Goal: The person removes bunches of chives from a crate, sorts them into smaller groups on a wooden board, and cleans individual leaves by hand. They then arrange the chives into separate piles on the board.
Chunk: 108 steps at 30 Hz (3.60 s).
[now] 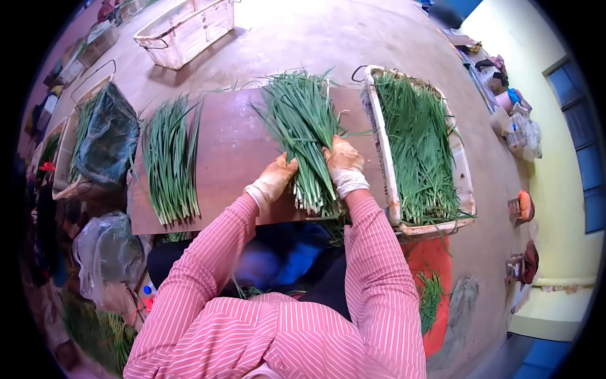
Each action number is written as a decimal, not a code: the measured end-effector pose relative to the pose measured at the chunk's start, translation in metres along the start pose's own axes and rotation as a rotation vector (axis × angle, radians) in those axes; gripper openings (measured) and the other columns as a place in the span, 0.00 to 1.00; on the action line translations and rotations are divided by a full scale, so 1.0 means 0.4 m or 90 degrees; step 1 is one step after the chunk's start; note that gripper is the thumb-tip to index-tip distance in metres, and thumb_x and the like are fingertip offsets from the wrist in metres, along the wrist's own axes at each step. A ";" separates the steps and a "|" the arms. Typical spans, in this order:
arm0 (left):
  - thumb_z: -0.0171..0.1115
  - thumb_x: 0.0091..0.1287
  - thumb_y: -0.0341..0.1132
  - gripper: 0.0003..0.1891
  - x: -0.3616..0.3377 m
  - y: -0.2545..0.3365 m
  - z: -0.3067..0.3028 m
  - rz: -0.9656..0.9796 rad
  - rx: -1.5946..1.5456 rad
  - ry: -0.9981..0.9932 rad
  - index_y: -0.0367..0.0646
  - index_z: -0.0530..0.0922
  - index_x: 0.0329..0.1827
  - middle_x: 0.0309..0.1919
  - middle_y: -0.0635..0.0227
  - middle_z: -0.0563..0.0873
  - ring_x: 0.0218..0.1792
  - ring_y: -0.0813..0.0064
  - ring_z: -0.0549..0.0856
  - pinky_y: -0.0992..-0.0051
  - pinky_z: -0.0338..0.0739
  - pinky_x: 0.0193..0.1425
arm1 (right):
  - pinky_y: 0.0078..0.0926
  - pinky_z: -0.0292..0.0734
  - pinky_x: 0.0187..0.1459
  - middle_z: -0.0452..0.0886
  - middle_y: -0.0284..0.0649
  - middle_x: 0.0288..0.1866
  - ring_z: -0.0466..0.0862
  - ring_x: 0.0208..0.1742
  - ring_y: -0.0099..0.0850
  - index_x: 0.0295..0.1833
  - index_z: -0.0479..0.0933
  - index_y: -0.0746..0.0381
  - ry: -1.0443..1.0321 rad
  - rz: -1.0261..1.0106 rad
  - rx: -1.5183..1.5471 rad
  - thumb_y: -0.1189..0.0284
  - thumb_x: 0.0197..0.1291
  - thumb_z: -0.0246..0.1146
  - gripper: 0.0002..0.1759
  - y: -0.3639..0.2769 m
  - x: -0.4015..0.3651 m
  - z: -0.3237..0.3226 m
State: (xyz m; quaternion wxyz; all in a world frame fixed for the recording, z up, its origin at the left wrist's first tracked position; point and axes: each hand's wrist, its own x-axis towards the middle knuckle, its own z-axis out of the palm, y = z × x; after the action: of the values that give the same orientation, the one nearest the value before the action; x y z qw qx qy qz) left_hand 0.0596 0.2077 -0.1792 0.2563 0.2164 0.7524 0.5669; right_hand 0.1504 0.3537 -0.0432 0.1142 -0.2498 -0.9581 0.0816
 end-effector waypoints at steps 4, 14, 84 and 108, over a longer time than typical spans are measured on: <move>0.54 0.71 0.47 0.28 -0.134 0.241 -0.115 -0.157 0.076 -0.091 0.31 0.68 0.63 0.49 0.52 0.83 0.49 0.64 0.81 0.71 0.73 0.56 | 0.43 0.78 0.45 0.83 0.49 0.43 0.84 0.45 0.47 0.50 0.72 0.62 -0.153 0.014 -0.133 0.55 0.64 0.58 0.21 0.050 0.005 0.010; 0.57 0.69 0.46 0.29 -0.326 0.328 -0.294 -0.175 0.007 -0.007 0.36 0.66 0.68 0.46 0.65 0.82 0.38 0.80 0.80 0.79 0.76 0.42 | 0.28 0.73 0.16 0.76 0.36 0.20 0.79 0.17 0.27 0.65 0.63 0.78 0.165 -0.161 -0.308 0.77 0.59 0.53 0.29 -0.064 -0.083 -0.131; 0.64 0.65 0.52 0.19 -0.396 0.158 -0.340 -0.374 -0.418 -0.051 0.51 0.72 0.23 0.13 0.77 0.69 0.13 0.83 0.64 0.79 0.56 0.17 | 0.12 0.61 0.21 0.77 0.28 0.22 0.68 0.19 0.14 0.32 0.77 0.60 -0.446 0.267 0.712 0.60 0.64 0.64 0.15 -0.348 -0.351 0.041; 0.57 0.71 0.46 0.16 -0.406 0.125 -0.400 -0.293 -0.545 -0.032 0.40 0.77 0.44 0.31 0.71 0.82 0.29 0.75 0.80 0.73 0.76 0.32 | 0.37 0.75 0.35 0.81 0.38 0.21 0.83 0.27 0.36 0.20 0.77 0.59 -0.733 0.129 0.249 0.48 0.65 0.53 0.29 -0.274 -0.485 0.044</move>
State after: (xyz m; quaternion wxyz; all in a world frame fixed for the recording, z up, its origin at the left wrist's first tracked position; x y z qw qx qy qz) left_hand 0.0861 0.0020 -0.0720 0.4595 -0.0670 0.4732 0.7486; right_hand 0.2601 0.1609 -0.0712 -0.3857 -0.2297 -0.8049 0.3882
